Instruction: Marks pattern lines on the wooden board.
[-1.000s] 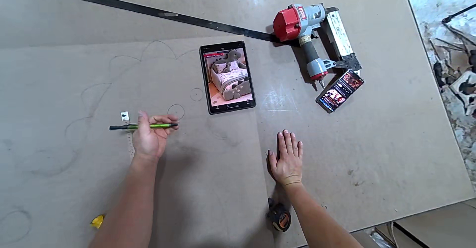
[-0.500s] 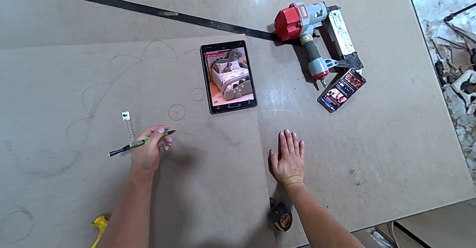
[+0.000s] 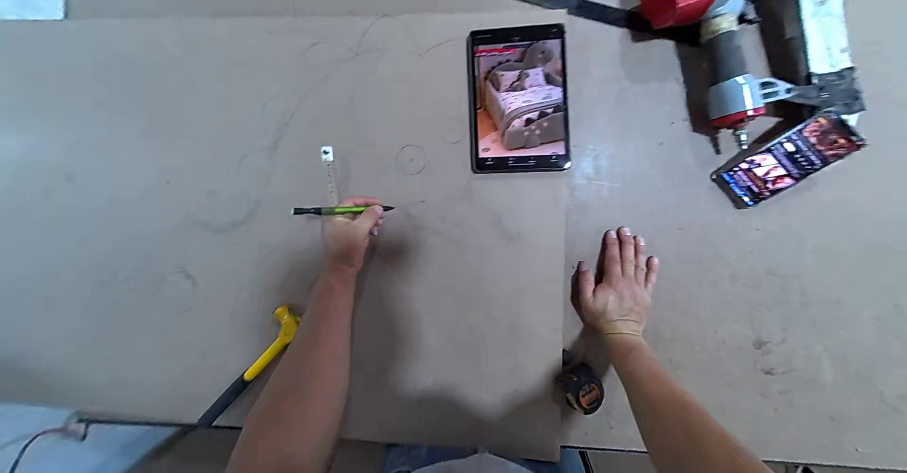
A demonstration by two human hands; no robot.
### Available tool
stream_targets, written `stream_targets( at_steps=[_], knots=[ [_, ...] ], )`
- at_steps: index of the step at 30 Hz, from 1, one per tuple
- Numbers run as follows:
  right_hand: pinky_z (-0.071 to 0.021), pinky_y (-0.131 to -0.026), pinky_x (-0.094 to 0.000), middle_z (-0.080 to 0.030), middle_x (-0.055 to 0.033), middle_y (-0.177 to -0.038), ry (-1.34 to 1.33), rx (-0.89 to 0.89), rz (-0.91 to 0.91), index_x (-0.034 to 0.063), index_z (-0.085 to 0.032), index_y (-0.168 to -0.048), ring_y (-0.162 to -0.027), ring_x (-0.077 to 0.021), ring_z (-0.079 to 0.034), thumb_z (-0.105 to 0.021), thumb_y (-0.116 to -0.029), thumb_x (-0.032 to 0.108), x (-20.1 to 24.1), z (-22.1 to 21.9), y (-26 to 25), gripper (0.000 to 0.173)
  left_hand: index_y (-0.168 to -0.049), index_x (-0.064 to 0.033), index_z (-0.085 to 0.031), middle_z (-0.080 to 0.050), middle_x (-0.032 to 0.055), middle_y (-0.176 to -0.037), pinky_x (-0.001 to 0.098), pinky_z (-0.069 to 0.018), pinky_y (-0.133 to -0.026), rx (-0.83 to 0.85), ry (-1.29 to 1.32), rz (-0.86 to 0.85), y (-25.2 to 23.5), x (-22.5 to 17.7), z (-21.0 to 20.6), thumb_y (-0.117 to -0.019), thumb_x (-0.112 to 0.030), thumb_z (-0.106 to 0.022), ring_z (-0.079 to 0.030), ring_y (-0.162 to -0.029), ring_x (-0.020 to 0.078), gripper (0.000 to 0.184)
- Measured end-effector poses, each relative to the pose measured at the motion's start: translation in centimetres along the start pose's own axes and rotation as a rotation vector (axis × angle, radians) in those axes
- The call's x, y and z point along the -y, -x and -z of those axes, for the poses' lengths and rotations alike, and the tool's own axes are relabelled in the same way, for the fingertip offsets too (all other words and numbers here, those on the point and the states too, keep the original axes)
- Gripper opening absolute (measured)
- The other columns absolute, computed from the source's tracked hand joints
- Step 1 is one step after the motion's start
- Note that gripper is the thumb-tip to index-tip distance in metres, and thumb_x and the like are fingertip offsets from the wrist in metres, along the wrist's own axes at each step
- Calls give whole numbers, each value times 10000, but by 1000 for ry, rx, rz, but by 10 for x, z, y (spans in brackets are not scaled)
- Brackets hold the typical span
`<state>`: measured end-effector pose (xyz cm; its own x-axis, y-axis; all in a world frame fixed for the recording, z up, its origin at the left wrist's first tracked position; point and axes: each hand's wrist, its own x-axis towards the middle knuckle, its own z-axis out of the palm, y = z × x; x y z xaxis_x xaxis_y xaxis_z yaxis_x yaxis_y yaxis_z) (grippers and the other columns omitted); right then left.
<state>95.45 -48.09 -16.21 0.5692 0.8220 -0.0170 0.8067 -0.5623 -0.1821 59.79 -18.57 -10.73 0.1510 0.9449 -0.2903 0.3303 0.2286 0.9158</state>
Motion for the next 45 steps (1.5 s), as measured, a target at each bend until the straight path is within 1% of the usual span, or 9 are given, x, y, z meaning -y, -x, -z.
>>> stream_targets(
  at_steps=[2, 7, 11, 16, 25, 32, 40, 42, 45],
  knots=[
    [-99, -1282, -582, -254, -6, -1715, 0, 15, -11, 200, -331, -1632, -1596, -246, -178, -262, -1003, 609, 0, 1, 0, 754, -1021, -20, -706, -720, 56, -806, 232, -531, -555, -10, -18, -30, -2, 2, 0, -947, -70, -666, -630, -613, 95, 99],
    [-78, -1286, -565, -222, 16, -1725, 0, 4, -21, 231, -317, -1635, -1604, -228, -140, -270, -1007, 607, -1, 1, -1, 734, -1000, -25, -710, -729, 54, -790, 248, -564, -581, 35, -49, -71, 1, 2, -5, -926, -59, -687, -665, -630, 108, 85],
    [-81, -1283, -561, -219, 16, -1726, 8, 12, -25, 230, -314, -1636, -1604, -220, -142, -273, -1005, 606, 0, 3, -1, 736, -990, -46, -727, -736, 38, -786, 244, -546, -561, 106, -123, -94, 14, 1, -11, -926, -91, -704, -650, -607, 91, 82],
    [-79, -1286, -554, -203, 38, -1729, 0, 23, -26, 247, -292, -1643, -1605, -198, -130, -277, -1009, 597, -1, 2, -1, 724, -988, -61, -725, -714, 20, -769, 225, -535, -552, 109, -137, -128, 22, 4, -16, -919, -99, -709, -632, -598, 72, 81],
    [-81, -1285, -554, -220, 20, -1725, 4, 36, -33, 247, -289, -1642, -1604, -201, -136, -280, -1007, 608, 0, 5, -2, 730, -998, -74, -738, -732, 9, -782, 229, -542, -555, 53, -199, -122, 25, 2, -20, -920, -125, -710, -642, -603, 51, 97],
    [-68, -1285, -550, -213, 17, -1727, 4, 40, -37, 253, -274, -1648, -1605, -197, -126, -282, -1009, 606, 0, 5, -2, 730, -982, -76, -733, -724, -2, -757, 214, -540, -534, -1, -170, -159, 34, 14, -16, -908, -117, -718, -639, -585, 43, 86],
    [-74, -1283, -545, -206, 9, -1729, 5, 38, -16, 250, -275, -1645, -1604, -203, -133, -279, -1007, 610, -2, 4, -2, 732, -988, -83, -730, -716, -12, -755, 216, -535, -546, -69, -171, -151, 69, 29, -6, -918, -132, -713, -633, -593, 41, 86],
    [-78, -1279, -556, -210, 6, -1728, 7, 42, -14, 237, -287, -1642, -1603, -212, -138, -278, -1004, 615, -2, 5, -2, 741, -993, -82, -731, -722, -12, -761, 219, -546, -554, -89, -171, -144, 81, 32, -5, -919, -130, -717, -644, -599, 43, 89],
    [-68, -1277, -562, -209, -12, -1728, 12, 48, -8, 211, -287, -1641, -1605, -229, -127, -272, -1001, 631, -2, 6, -2, 766, -986, -67, -726, -711, -12, -743, 207, -527, -535, -124, -152, -165, 99, 41, -6, -916, -108, -712, -623, -582, 35, 83]
  ],
)
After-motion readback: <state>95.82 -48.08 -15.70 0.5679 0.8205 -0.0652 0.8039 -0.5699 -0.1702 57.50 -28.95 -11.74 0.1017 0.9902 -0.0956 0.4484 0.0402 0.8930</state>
